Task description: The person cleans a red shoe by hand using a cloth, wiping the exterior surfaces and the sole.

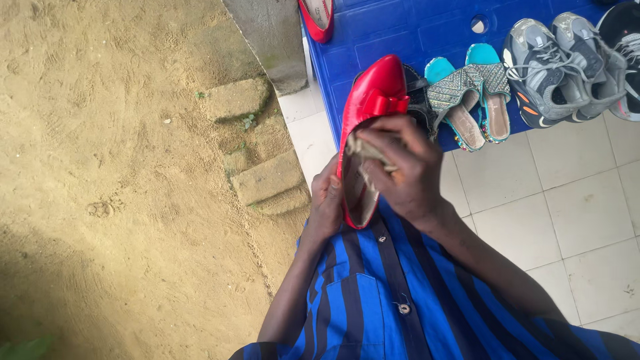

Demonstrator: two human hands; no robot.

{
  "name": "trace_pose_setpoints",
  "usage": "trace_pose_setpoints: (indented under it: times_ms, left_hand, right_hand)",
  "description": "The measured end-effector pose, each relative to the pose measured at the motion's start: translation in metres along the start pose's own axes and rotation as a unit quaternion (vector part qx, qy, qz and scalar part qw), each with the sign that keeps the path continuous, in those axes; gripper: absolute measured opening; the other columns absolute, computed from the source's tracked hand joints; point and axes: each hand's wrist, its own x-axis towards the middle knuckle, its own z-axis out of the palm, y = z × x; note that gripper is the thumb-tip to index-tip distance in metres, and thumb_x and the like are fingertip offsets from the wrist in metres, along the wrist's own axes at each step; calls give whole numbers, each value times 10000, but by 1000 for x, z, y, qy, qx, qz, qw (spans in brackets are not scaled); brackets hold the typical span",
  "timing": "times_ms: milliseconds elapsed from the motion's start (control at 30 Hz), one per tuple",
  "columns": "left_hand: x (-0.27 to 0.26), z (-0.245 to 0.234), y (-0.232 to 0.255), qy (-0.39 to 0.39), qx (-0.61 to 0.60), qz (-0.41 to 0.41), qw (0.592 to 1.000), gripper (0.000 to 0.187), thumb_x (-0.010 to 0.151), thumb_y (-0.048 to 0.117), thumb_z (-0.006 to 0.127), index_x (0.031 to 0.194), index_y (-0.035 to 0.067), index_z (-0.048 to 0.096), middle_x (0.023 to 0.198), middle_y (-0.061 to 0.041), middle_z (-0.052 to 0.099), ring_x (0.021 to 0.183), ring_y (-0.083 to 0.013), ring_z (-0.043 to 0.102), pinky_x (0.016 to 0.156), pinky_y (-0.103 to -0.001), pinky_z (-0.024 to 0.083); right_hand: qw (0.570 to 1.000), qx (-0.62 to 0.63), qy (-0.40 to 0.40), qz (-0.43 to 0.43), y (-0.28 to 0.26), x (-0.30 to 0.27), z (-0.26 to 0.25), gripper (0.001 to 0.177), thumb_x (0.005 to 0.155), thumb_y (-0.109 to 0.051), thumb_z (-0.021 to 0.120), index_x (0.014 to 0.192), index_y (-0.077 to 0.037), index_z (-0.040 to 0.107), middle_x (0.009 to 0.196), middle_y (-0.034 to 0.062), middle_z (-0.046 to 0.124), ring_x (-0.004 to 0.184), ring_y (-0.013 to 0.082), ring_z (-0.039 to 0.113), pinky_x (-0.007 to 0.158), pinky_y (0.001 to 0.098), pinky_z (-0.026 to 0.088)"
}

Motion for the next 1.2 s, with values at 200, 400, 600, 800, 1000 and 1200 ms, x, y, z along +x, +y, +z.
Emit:
trace_pose_setpoints:
  times_ms: [200, 400, 600, 800, 1000, 1200]
  left_hand:
    - [-9, -7, -18, 75, -155, -19, 985, 889, 1019, 689, 360, 1527, -38, 425, 1409, -141, 610, 1285, -220, 593, 1104, -373, 484]
    - [-10, 0, -22, 144, -122, -41, 981, 749, 1179, 566, 439, 1396, -142, 551, 1146, -195, 621, 1001, -196, 540, 960, -366, 479]
    - [-7, 10, 2, 47, -92, -2, 995, 541, 1060, 265, 594, 1483, -53, 478, 1349, -102, 626, 1246, -163, 578, 1102, -317, 458]
    - [-6, 6, -2, 72, -106, -75, 989, 689, 872, 39, 503, 1552, -69, 507, 1155, -130, 650, 978, -176, 581, 878, -327, 487]
    - [6, 14, 4, -49, -9, 39, 998, 728, 893, -1, 496, 1598, -35, 316, 1429, -110, 606, 1335, -173, 569, 1165, -309, 430]
    - [7, 12, -2, -7, -117, -51, 992, 724, 892, 60, 506, 1596, -46, 377, 1427, -125, 583, 1212, -189, 576, 1009, -297, 474]
  right_hand:
    - [977, 47, -199, -55, -7, -15, 10, 263, 784, -29, 739, 1047, -43, 754, 1042, 94, 688, 919, 249, 729, 800, 371, 595]
    - [984, 37, -160, -63, 2, -7, 5, 295, 809, -31, 767, 1101, -19, 731, 1119, 115, 701, 945, 256, 734, 797, 346, 605]
    - [993, -62, -52, -84, -3, -10, -3, 328, 760, 25, 782, 1082, -28, 744, 1123, 105, 700, 996, 289, 683, 844, 397, 559]
    - [995, -32, -65, -65, 4, -14, -3, 357, 752, 21, 766, 1098, -59, 737, 1139, 77, 698, 1011, 255, 696, 857, 374, 586]
    - [988, -78, 63, -117, 9, -14, -7, 349, 818, 17, 797, 1148, -73, 732, 1125, 70, 672, 1010, 253, 668, 844, 387, 559]
    - [996, -24, -56, -70, 6, -18, -11, 298, 744, 10, 786, 1019, -101, 754, 1065, 28, 698, 990, 252, 646, 844, 392, 547]
